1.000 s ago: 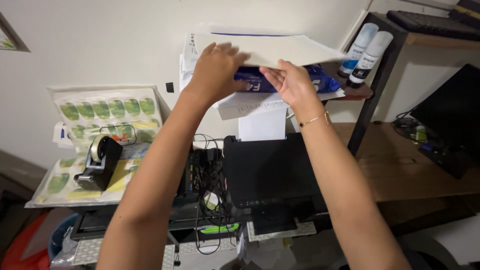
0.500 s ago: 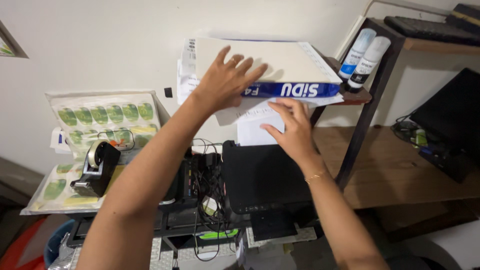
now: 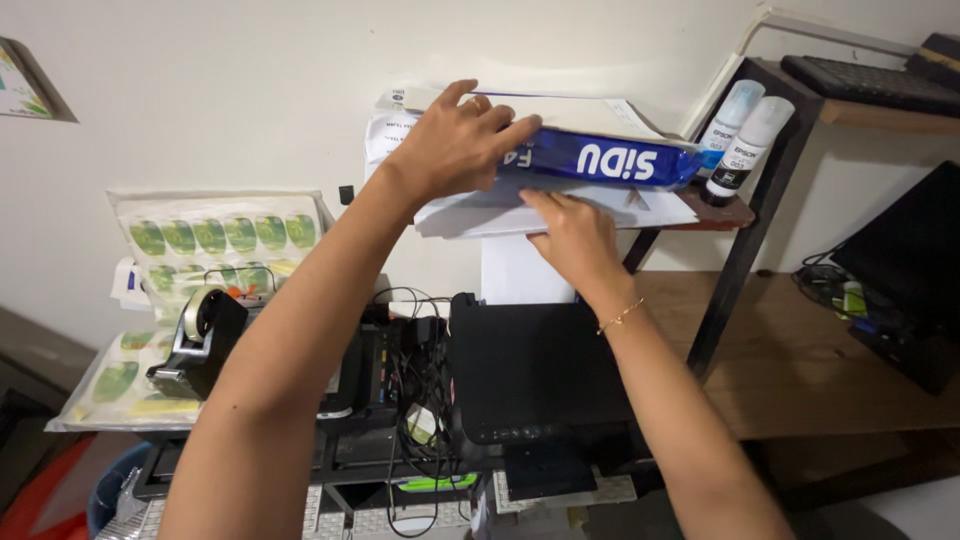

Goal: The person organizes paper on a shelf, then retrieves a tissue and wipes the exterior and glass surface of a printer. The person opens the printer lid to clean the inside and continues wiping the control panel area.

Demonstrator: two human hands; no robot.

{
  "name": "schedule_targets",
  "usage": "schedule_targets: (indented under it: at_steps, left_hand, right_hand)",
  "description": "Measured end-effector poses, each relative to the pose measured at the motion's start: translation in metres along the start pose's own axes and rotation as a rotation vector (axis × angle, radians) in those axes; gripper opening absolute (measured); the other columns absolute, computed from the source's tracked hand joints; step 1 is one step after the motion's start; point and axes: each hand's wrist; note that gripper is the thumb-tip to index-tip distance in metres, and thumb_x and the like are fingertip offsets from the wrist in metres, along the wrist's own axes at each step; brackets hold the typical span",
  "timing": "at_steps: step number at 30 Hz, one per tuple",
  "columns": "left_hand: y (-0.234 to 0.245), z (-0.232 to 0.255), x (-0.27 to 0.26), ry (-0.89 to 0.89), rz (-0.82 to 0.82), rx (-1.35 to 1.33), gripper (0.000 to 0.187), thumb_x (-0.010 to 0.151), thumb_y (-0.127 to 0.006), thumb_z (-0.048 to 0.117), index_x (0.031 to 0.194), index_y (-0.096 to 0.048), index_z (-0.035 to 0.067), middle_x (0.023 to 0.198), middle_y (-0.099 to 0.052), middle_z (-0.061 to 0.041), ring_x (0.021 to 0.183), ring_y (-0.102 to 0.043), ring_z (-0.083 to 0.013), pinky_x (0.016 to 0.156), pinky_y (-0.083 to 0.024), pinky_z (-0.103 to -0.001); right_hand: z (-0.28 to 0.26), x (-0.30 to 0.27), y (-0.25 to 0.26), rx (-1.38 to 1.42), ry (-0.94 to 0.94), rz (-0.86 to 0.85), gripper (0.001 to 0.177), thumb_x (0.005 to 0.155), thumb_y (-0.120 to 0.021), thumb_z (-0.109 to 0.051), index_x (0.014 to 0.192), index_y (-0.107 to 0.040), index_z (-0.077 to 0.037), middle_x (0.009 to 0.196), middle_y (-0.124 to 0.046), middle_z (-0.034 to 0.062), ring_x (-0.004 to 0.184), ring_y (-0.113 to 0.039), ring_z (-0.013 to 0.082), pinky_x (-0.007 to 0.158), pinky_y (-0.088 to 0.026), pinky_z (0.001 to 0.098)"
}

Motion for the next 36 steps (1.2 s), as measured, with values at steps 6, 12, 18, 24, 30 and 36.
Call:
schedule_targets:
  at_steps: [6,12,18,24,30,36]
  left_hand:
    - [0.002,-0.006,0.008,-0.012,-0.004,-0.01,0.046,0.086,-0.077,0.025,0.129,-0.062,0.017,0.101,-0.076,-0.009,0.096,-0.076,-0.0306,0.101,-0.053,-0.048]
    - [0.009,-0.016,0.01,-0.049,0.038,-0.071,0.053,0.076,-0.081,0.03,0.123,-0.064,0.014,0.098,-0.077,-0.009,0.089,-0.076,-0.03,0.094,-0.056,-0.045]
    - [0.012,-0.015,0.015,-0.037,-0.032,-0.073,0.055,0.068,-0.082,0.022,0.12,-0.065,0.014,0.094,-0.076,-0.006,0.088,-0.076,-0.0284,0.087,-0.057,-0.041]
    - [0.016,-0.016,0.018,-0.027,-0.071,-0.137,0.059,0.062,-0.084,0.021,0.117,-0.066,0.014,0.095,-0.076,-0.007,0.088,-0.075,-0.0297,0.083,-0.058,-0.039]
    - [0.02,-0.013,0.015,-0.002,-0.116,-0.203,0.057,0.063,-0.083,0.021,0.117,-0.068,0.013,0.098,-0.076,-0.008,0.091,-0.074,-0.0312,0.079,-0.059,-0.04]
    - [0.011,-0.011,0.008,-0.042,-0.089,-0.153,0.059,0.063,-0.083,0.022,0.119,-0.067,0.013,0.099,-0.076,-0.008,0.091,-0.074,-0.0307,0.08,-0.06,-0.04]
  right_hand:
    - [0.012,0.017,0.001,-0.086,0.038,-0.041,0.044,0.076,-0.07,0.011,0.116,-0.077,-0.006,0.112,-0.076,0.0158,0.091,-0.075,0.0303,0.083,-0.06,0.0378]
    - [0.015,0.014,-0.01,-0.119,0.125,0.113,0.027,0.083,-0.071,0.005,0.109,-0.077,-0.001,0.111,-0.076,0.0175,0.092,-0.076,0.0306,0.08,-0.059,0.0391]
    - [0.004,-0.019,-0.005,-0.168,0.182,0.344,0.037,0.08,-0.068,0.006,0.115,-0.076,-0.001,0.117,-0.075,0.0162,0.108,-0.073,0.0317,0.094,-0.06,0.0401]
    - [-0.015,-0.025,0.012,-0.152,0.188,0.349,0.035,0.083,-0.066,0.009,0.114,-0.077,-0.001,0.115,-0.075,0.0152,0.107,-0.074,0.0301,0.093,-0.059,0.0395]
    - [-0.041,-0.048,0.043,-0.14,0.207,0.362,0.027,0.089,-0.068,0.002,0.115,-0.076,-0.001,0.117,-0.074,0.0151,0.109,-0.074,0.029,0.096,-0.06,0.0382]
    - [-0.044,-0.052,0.028,-0.161,0.196,0.336,0.026,0.088,-0.067,0.003,0.112,-0.077,0.0,0.114,-0.076,0.0138,0.108,-0.075,0.0279,0.093,-0.061,0.0369]
Point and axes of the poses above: each hand's wrist, its own x-axis towards the middle knuckle, its own y-axis out of the back of the hand, z = x × y
